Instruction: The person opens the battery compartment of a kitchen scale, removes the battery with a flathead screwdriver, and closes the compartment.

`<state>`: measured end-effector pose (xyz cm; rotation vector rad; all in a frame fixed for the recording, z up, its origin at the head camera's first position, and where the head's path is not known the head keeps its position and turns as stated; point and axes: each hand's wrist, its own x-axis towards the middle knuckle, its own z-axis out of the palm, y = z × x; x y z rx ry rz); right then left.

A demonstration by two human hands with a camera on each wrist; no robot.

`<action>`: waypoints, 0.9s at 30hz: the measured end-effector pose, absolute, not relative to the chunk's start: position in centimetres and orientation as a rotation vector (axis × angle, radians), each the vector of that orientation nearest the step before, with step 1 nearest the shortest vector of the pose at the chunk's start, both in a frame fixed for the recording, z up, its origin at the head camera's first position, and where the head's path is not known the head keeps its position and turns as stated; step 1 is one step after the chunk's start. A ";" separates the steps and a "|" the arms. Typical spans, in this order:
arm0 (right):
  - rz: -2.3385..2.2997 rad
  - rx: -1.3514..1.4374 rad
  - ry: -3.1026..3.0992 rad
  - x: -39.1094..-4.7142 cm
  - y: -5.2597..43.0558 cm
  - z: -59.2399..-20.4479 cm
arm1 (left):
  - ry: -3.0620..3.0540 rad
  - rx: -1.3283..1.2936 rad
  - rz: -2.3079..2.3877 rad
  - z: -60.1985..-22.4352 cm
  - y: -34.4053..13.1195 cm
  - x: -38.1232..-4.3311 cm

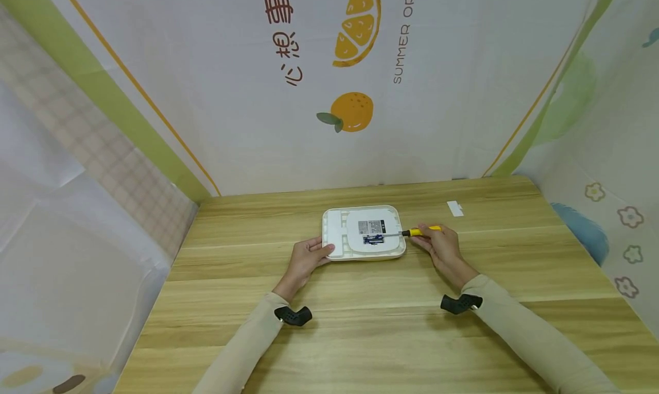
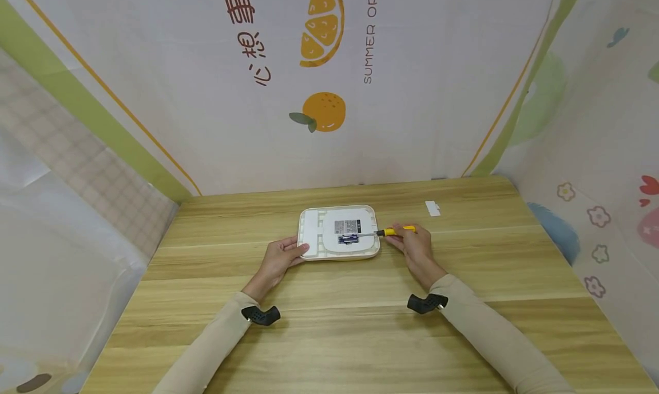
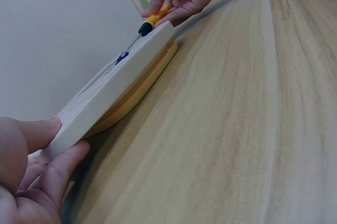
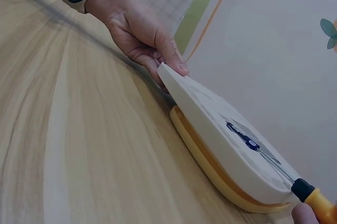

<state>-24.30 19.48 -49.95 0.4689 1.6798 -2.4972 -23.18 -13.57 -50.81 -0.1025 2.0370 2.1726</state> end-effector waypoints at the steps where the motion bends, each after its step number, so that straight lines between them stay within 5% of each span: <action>1: -2.492 0.467 1.678 -24.3 19.5 -49.9 | 2.037 -0.101 2.173 -50.8 -13.6 -23.2; 27: -2.600 0.380 1.736 -24.2 20.0 -48.5 | 2.001 -0.136 2.200 -50.7 -13.5 -23.0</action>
